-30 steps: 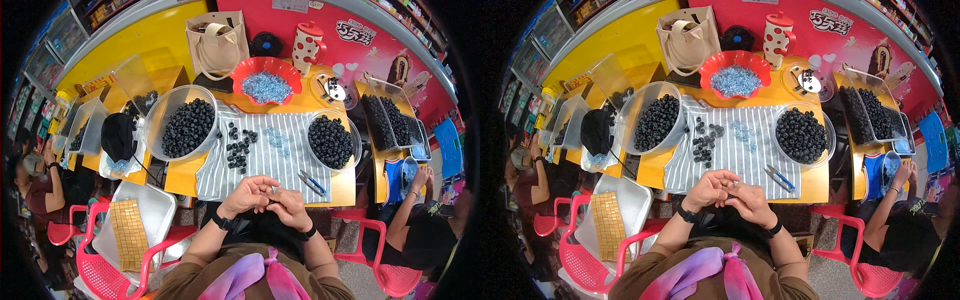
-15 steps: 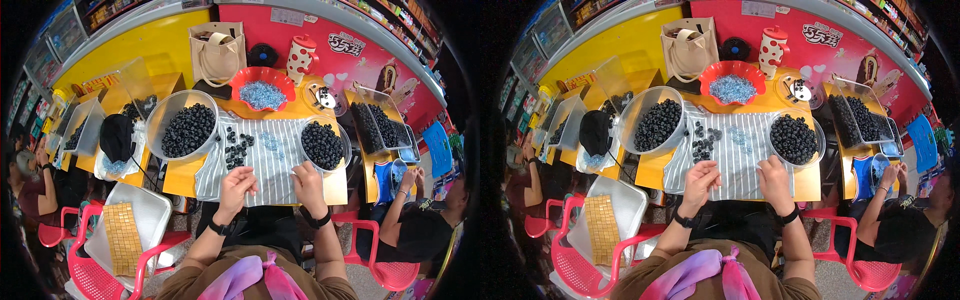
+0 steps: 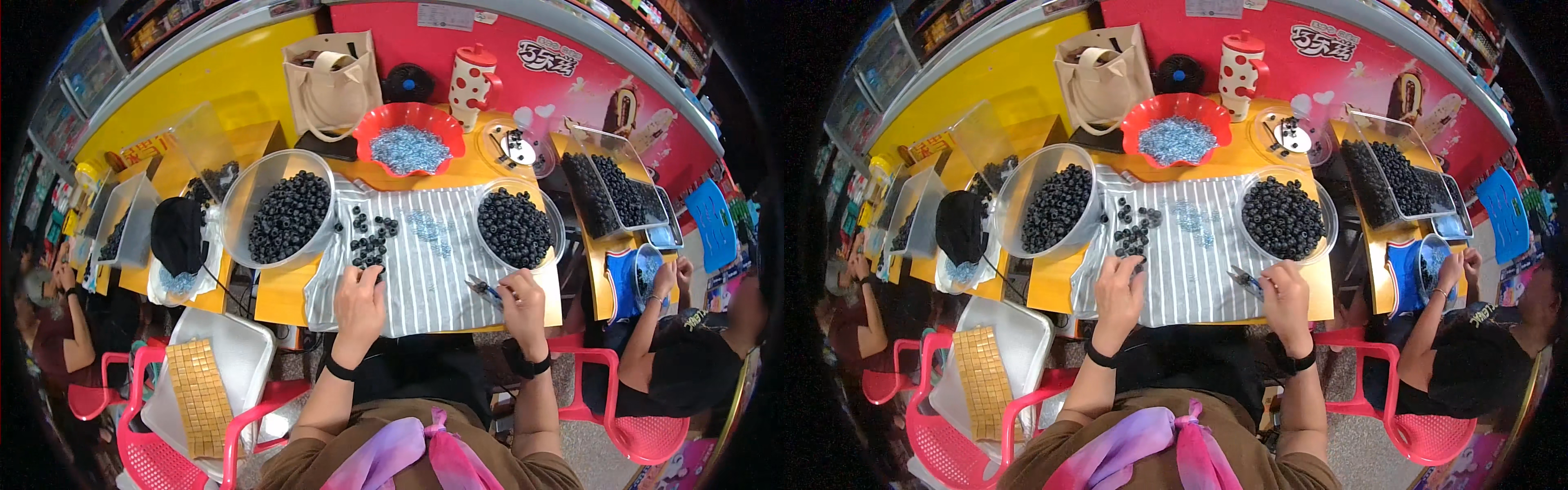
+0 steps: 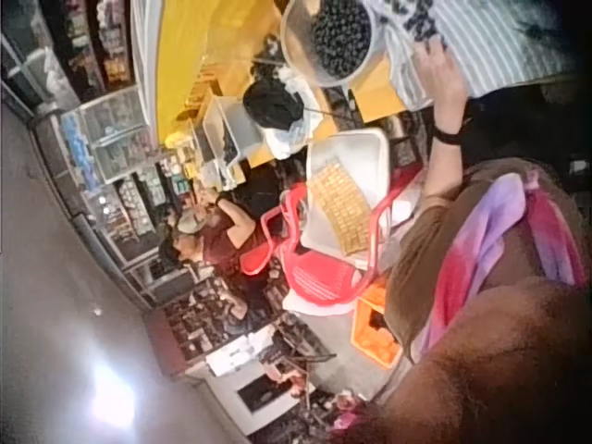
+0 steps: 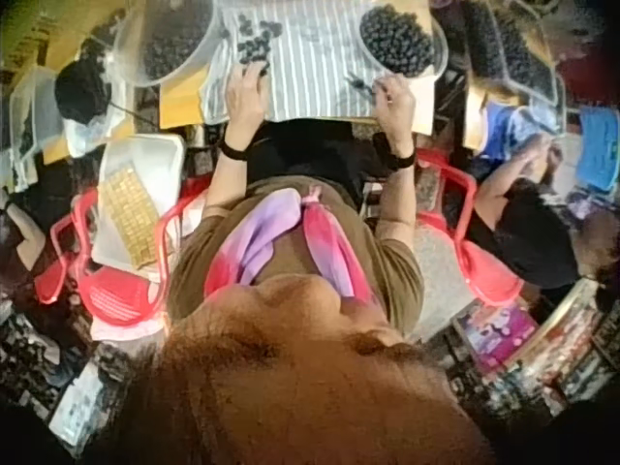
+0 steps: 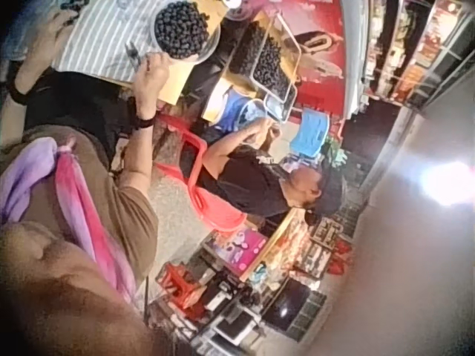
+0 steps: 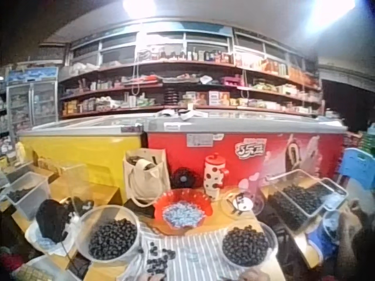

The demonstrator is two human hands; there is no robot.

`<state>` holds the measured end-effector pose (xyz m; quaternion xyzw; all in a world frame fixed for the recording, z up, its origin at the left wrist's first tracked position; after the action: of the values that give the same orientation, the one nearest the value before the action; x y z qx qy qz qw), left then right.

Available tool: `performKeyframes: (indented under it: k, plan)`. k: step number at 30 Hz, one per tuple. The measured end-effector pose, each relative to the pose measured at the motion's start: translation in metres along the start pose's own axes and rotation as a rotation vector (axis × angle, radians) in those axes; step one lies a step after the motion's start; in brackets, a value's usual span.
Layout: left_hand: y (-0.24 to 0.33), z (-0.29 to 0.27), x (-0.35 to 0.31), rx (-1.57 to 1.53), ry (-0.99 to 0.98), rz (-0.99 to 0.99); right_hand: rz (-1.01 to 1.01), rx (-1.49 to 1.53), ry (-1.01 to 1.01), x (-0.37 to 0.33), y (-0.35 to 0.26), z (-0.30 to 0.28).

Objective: Sorting and inspecting small dark round objects at a table.

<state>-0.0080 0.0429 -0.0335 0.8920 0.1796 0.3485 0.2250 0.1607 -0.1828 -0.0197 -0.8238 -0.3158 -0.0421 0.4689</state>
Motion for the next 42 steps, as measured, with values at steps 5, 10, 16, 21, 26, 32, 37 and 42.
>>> performKeyframes:
  k: [5, 10, 16, 21, 26, 32, 37, 42]
  plan:
    - [-0.006, 0.007, -0.005, 0.0, 0.042, 0.025, -0.093, -0.148, -0.077, -0.003, -0.013, 0.012]
    - [-0.008, 0.004, -0.005, -0.514, -0.025, -0.065, -0.2, -0.285, -0.125, 0.003, -0.017, 0.02]
    - [-0.005, 0.006, -0.011, -1.2, -0.092, -0.336, -0.276, -0.206, -0.04, 0.008, -0.028, 0.016]
    - [-0.015, 0.017, -0.019, -1.298, -0.162, -0.397, -0.253, -0.27, 0.175, 0.044, -0.035, -0.006]
    - [0.005, 0.006, -0.011, -0.401, -0.201, 0.108, -0.216, -0.256, 0.163, 0.045, -0.042, 0.001]
    - [0.015, 0.0, -0.006, -0.437, -0.188, -0.03, -0.282, -0.13, -0.193, 0.013, -0.057, 0.037]
    - [0.012, -0.001, -0.006, -0.396, -0.253, 0.026, -0.117, -0.293, -0.032, 0.006, -0.039, 0.023]
    - [0.017, 0.004, -0.005, -0.416, -0.204, 0.022, 0.003, -0.327, -0.038, -0.002, -0.021, 0.017]
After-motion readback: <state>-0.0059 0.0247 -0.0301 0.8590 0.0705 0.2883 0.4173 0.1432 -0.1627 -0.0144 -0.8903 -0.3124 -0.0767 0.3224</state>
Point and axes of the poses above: each hand's wrist, its own x-axis towards the middle knuckle, its own z-axis out of the palm, y = z × x, the point moved 1 cm from there along x, towards the middle knuckle, and after that the axes turned 8 degrees about z, right-handed, at the moved point
